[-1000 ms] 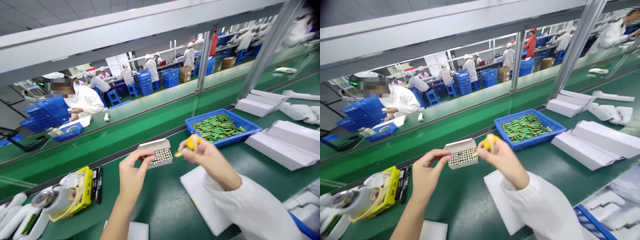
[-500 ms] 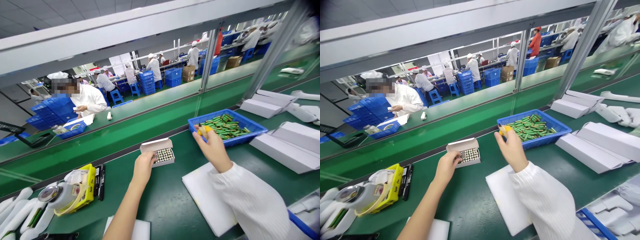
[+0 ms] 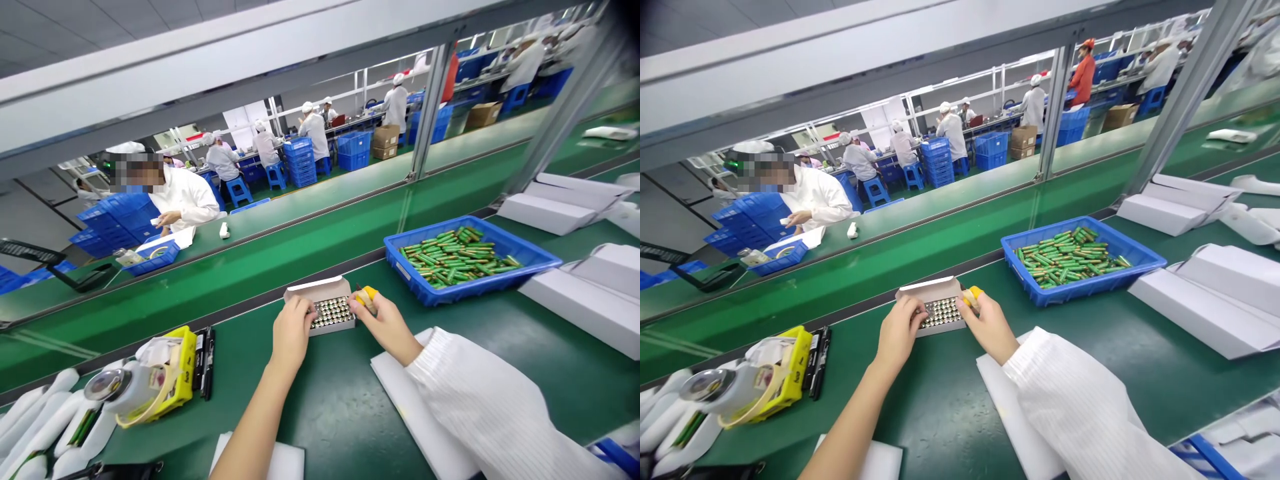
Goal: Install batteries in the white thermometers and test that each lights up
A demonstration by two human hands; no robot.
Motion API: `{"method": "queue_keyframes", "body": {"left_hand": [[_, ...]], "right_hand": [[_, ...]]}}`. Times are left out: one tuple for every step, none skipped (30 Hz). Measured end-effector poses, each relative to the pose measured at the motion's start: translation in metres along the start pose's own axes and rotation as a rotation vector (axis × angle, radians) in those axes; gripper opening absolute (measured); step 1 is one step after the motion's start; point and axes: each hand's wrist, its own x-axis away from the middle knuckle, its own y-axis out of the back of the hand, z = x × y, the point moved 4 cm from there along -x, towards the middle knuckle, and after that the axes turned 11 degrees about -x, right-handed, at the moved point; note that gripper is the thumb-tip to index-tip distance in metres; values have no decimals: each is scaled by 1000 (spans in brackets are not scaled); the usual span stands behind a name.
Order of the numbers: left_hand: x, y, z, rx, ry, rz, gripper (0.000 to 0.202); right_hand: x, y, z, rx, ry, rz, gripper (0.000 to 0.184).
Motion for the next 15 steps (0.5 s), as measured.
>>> {"method": "queue_keyframes", "body": {"left_hand": [[0,1,-1,2,-13,17,11],[0,2,-3,8,-26,36,11],[0,2,-4,20,-35,53,11],[0,2,-5,36,-36,64,11],[0,1,-5,57,-32,71,12],[0,0,-4,84,-25,75,13],[1,-1,-4,116,-15,77,13],[1,-2,-3,151,-2,77,13],[1,-2,-2,190,15,74,14],[1,-2,-1,231,34,68,14],[0,0,0,273,55,59,13],[0,2,1,317,75,45,13],[0,4,2,363,95,29,12],[0,7,2,412,115,11,11],[-1,11,2,467,135,-6,10]], "right_hand": [[0,0,-2,-16,-17,9,35],[0,0,-4,-32,-28,16,35],[0,0,-4,-49,-35,24,36],[0,-1,-4,-65,-39,33,36],[0,-1,-3,-81,-39,45,37],[0,-1,-2,-98,-37,60,39],[1,-2,0,-113,-33,77,41],[1,-3,2,-127,-28,93,43],[2,-4,4,-139,-24,108,45],[2,-4,6,-149,-23,121,47],[3,-6,8,-156,-27,135,47],[4,-7,10,-160,-34,151,47],[5,-9,11,-162,-43,170,46],[7,-10,12,-162,-53,193,46],[9,-12,12,-161,-61,219,46]]}}
